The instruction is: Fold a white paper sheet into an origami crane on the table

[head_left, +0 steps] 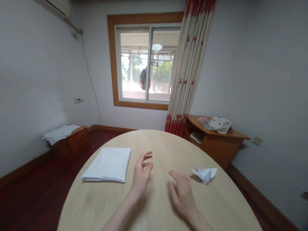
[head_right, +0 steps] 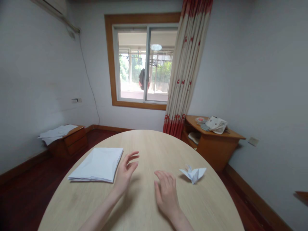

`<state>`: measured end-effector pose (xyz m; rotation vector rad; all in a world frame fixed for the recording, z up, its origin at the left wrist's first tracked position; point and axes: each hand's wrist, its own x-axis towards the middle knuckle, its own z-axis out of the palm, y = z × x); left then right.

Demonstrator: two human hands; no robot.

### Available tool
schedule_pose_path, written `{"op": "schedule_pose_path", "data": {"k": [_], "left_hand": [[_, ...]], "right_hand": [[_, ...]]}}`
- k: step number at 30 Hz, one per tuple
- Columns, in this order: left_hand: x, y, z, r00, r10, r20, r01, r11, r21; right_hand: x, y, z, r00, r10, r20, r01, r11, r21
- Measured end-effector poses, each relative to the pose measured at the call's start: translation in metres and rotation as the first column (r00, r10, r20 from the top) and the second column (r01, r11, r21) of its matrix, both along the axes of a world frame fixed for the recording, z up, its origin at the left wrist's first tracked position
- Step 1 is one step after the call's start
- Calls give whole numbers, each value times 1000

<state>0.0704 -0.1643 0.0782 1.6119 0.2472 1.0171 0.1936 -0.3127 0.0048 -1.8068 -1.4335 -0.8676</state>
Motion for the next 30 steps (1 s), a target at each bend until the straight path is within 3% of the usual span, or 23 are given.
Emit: {"op": "schedule_pose_path", "data": {"k": [5,7,8,14,17,20,26,30], "left_hand": [[-42,41,1,974,226,16,-224,953,206],[-56,66,-3,920,392,12,-377,875,302],[-63,80,-6,869,495,1,-463,812,356],[-95,143,-28,666,742,-82,-638,623,453],[-109,155,-42,546,819,-177,-641,544,542],[-118,161,-56,439,851,-288,-592,515,620],[-123,172,-73,259,852,-455,-474,523,709],[-124,177,-79,187,831,-524,-396,552,734]], "right_hand": [[-30,49,1,976,161,-146,-162,987,4],[-39,75,3,937,221,-269,-213,975,59],[-43,89,4,927,230,-297,-219,973,69],[-67,174,-7,860,204,-467,-163,978,127],[-77,204,-23,802,139,-582,-72,988,136],[-83,217,-40,755,89,-650,-20,993,112],[-88,217,-58,754,33,-656,-42,999,2],[-91,216,-60,780,4,-626,-79,993,-92]]}}
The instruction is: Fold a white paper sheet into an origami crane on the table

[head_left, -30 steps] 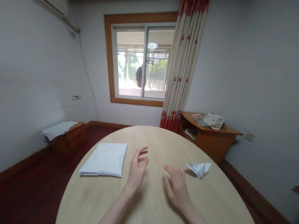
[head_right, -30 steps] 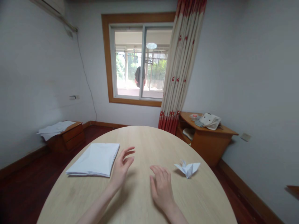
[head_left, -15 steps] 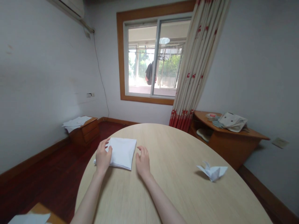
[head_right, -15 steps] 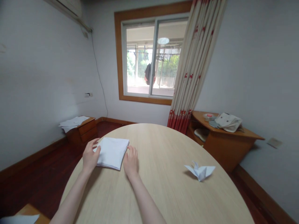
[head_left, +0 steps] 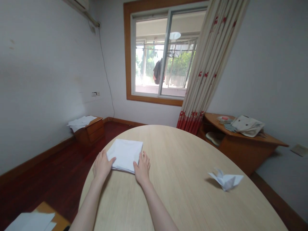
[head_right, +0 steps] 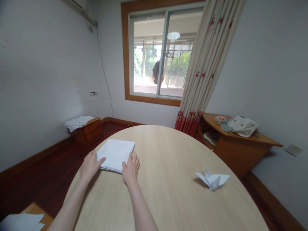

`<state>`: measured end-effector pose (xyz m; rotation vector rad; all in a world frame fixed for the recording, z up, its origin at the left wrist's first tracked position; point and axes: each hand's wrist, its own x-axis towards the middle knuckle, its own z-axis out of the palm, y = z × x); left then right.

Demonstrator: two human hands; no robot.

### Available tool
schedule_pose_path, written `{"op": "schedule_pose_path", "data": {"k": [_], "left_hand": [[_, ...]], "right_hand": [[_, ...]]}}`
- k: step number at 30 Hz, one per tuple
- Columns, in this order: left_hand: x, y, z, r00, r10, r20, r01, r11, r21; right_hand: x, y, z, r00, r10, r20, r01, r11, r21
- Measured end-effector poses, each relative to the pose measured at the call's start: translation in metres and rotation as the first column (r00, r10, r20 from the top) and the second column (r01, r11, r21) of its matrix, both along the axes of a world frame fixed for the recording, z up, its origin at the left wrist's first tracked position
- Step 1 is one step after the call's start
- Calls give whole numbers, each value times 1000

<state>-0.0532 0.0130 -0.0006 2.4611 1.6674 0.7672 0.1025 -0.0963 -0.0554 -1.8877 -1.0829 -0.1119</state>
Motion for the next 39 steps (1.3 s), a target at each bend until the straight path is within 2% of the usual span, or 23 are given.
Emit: {"op": "schedule_pose_path", "data": {"k": [8,14,20,30,39], "left_hand": [[1,-3,0,990,-22,-141,20,1000,-10],[5,-9,-3,987,3,-163,0,1000,16],[9,-12,-5,983,-32,-181,46,996,74],[12,-23,5,995,-25,-93,42,982,186],[12,-35,27,998,-18,65,2,971,239]], "right_hand": [[-6,-4,5,994,46,102,-36,995,-90],[-9,-6,12,982,91,165,-73,991,-113],[-12,-9,18,966,164,198,-141,982,-122],[-12,-12,18,965,205,163,-193,978,-84],[-2,-14,24,992,122,11,-123,989,83]]}}
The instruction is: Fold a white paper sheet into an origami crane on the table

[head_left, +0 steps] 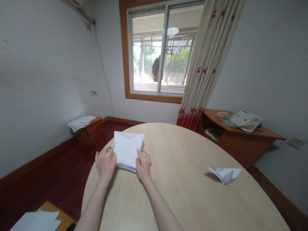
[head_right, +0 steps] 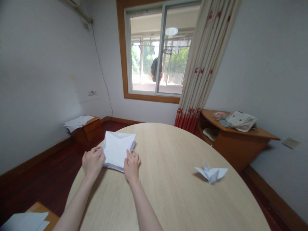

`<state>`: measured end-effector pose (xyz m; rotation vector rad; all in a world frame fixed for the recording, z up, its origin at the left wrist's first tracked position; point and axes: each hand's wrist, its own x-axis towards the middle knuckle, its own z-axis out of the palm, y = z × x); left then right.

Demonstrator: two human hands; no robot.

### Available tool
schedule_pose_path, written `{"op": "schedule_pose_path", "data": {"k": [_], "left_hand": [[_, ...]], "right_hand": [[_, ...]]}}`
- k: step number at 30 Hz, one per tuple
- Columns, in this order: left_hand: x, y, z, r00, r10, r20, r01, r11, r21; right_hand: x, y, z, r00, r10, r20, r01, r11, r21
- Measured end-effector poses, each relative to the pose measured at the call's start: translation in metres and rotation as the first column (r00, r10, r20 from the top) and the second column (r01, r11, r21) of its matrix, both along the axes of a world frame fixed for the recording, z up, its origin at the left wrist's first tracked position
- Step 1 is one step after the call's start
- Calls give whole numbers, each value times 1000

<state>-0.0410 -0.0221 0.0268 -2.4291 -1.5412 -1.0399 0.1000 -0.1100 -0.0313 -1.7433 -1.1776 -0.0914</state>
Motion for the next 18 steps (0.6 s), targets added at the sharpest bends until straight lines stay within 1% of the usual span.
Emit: {"op": "schedule_pose_path", "data": {"k": [3,5,8,10,12,14,16,18], "left_hand": [[0,-5,10,997,-31,66,32,999,-18],[-1,-9,17,991,-71,113,76,996,-44],[-2,-17,22,972,-153,181,169,982,-79],[-2,-23,21,951,-221,214,245,965,-92],[-3,-31,18,903,-312,294,359,926,-120],[-3,-40,13,820,-388,421,491,854,-171],[-2,-51,8,767,-406,497,572,784,-242],[1,-63,3,744,-421,519,624,715,-314]], "right_hand": [[12,-3,4,997,-24,-67,28,998,59],[22,-10,10,995,-6,-97,16,995,99],[38,-28,20,990,42,-137,-21,989,146],[50,-46,27,984,82,-161,-57,986,157],[60,-66,33,976,113,-186,-84,984,155],[67,-88,38,967,131,-216,-103,985,137],[71,-111,43,958,146,-248,-122,986,110],[72,-136,46,949,158,-274,-140,987,85]]}}
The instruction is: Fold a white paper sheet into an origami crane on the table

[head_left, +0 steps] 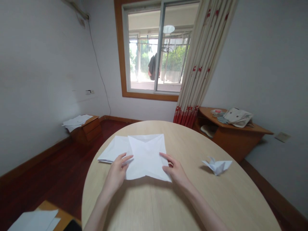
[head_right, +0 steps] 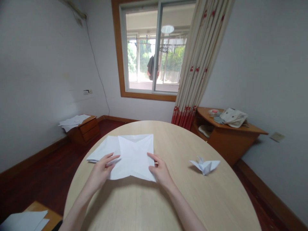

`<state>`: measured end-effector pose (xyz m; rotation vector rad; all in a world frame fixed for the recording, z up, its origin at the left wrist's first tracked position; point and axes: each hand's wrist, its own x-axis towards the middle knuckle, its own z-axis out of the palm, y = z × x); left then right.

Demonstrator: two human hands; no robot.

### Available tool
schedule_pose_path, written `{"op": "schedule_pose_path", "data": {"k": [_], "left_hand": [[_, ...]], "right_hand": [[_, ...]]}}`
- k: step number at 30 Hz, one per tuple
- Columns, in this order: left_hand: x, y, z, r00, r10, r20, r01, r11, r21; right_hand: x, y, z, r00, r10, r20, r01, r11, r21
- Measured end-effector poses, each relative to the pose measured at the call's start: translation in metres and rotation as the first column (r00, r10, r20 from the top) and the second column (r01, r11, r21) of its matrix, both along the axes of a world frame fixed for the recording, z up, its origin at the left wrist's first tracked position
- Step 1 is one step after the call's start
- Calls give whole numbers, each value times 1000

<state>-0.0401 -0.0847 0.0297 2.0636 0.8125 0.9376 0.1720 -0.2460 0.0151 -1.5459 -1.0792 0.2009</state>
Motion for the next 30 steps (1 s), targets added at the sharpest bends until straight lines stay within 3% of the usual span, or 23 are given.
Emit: {"op": "schedule_pose_path", "data": {"k": [2,6,10,15,21,26,30], "left_hand": [[4,-13,-4,997,-79,-10,78,992,-101],[15,-37,-5,974,-225,36,226,936,-268],[33,-48,-3,927,-368,67,348,784,-514],[61,-48,-10,955,-286,77,282,797,-534],[81,-51,-26,976,-200,85,212,786,-581],[81,-51,-33,943,-291,163,325,694,-643],[74,-53,-37,888,-391,241,444,595,-670]], "right_hand": [[1,-25,3,995,83,-60,-87,995,-56],[10,-63,1,931,291,-222,-328,932,-156],[25,-77,-8,940,181,-290,-228,964,-138],[31,-79,-16,871,27,-490,-106,986,-133],[27,-84,-12,752,22,-659,-49,999,-23],[32,-88,-12,696,-50,-717,14,998,-56],[36,-91,-13,656,2,-755,-112,989,-96]]}}
